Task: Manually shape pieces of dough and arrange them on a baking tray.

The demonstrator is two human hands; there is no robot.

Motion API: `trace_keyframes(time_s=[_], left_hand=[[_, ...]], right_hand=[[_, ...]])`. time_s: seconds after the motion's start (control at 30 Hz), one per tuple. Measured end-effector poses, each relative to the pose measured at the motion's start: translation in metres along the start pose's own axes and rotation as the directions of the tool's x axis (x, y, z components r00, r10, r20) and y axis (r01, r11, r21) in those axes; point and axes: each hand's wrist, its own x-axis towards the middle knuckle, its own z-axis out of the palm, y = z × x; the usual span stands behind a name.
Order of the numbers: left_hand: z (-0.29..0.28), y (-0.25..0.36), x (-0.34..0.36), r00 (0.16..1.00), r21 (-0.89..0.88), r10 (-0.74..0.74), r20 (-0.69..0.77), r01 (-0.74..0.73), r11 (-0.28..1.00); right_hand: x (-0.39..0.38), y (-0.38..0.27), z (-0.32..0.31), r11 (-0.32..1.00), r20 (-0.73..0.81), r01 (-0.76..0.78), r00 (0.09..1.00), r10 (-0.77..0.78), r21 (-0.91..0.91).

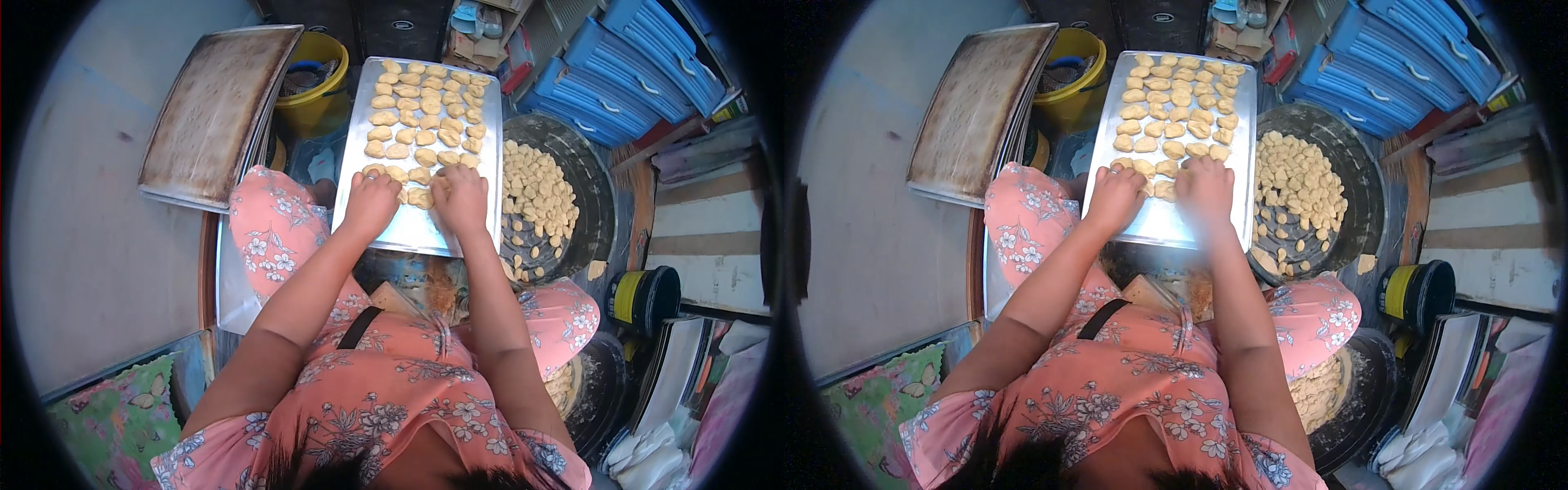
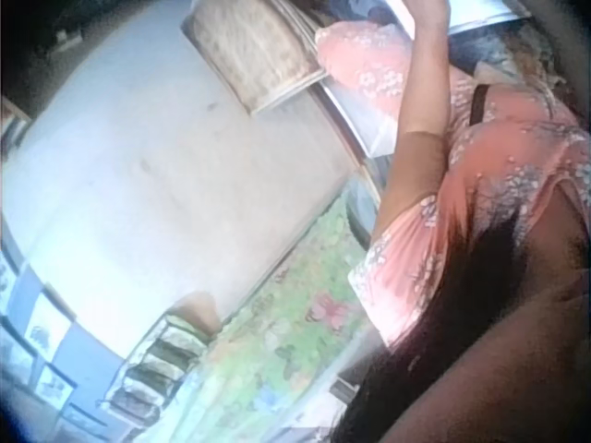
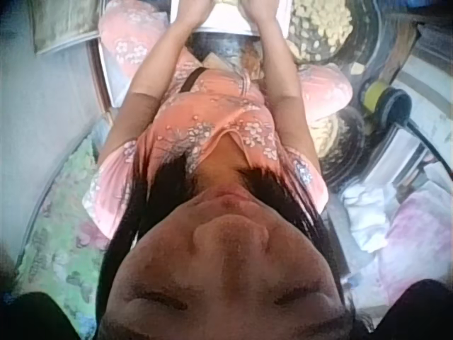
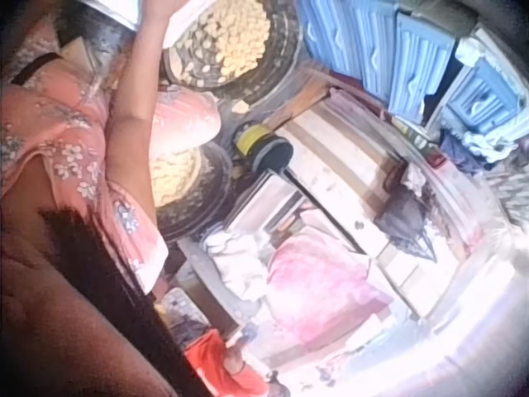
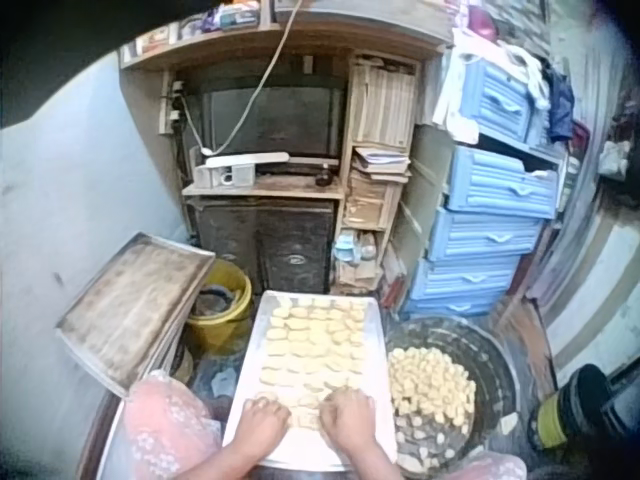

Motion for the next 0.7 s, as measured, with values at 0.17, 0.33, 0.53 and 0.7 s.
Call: trace_keyframes(time_s=[0.17,0.33,0.53,0.7], left_hand=[[-0.007,0.002,0.002,0.999,-0.011,-0.034,0.000,0.034,0.999],[0.000,-0.004,0.004,0.998,-0.057,-0.018,-0.060,0.014,0.998],[-0.004,0.001,-0.003,0.998,-0.058,-0.058,0.015,0.059,0.997],[-0.021,0.011,-0.005,1.000,-0.114,0.013,0.005,-0.012,0.993]], right_hand=[[-0.020,-0.009,0.007,0.981,0.170,0.194,0.967,-0.192,0.005],[-0.012,-0.018,0.006,0.985,0.162,0.170,0.973,-0.166,-0.013],[-0.019,-0.011,-0.004,0.996,0.059,0.075,0.995,-0.078,0.048],[-0.023,0.052,-0.015,0.969,-0.065,-0.111,0.990,0.128,0.220]])
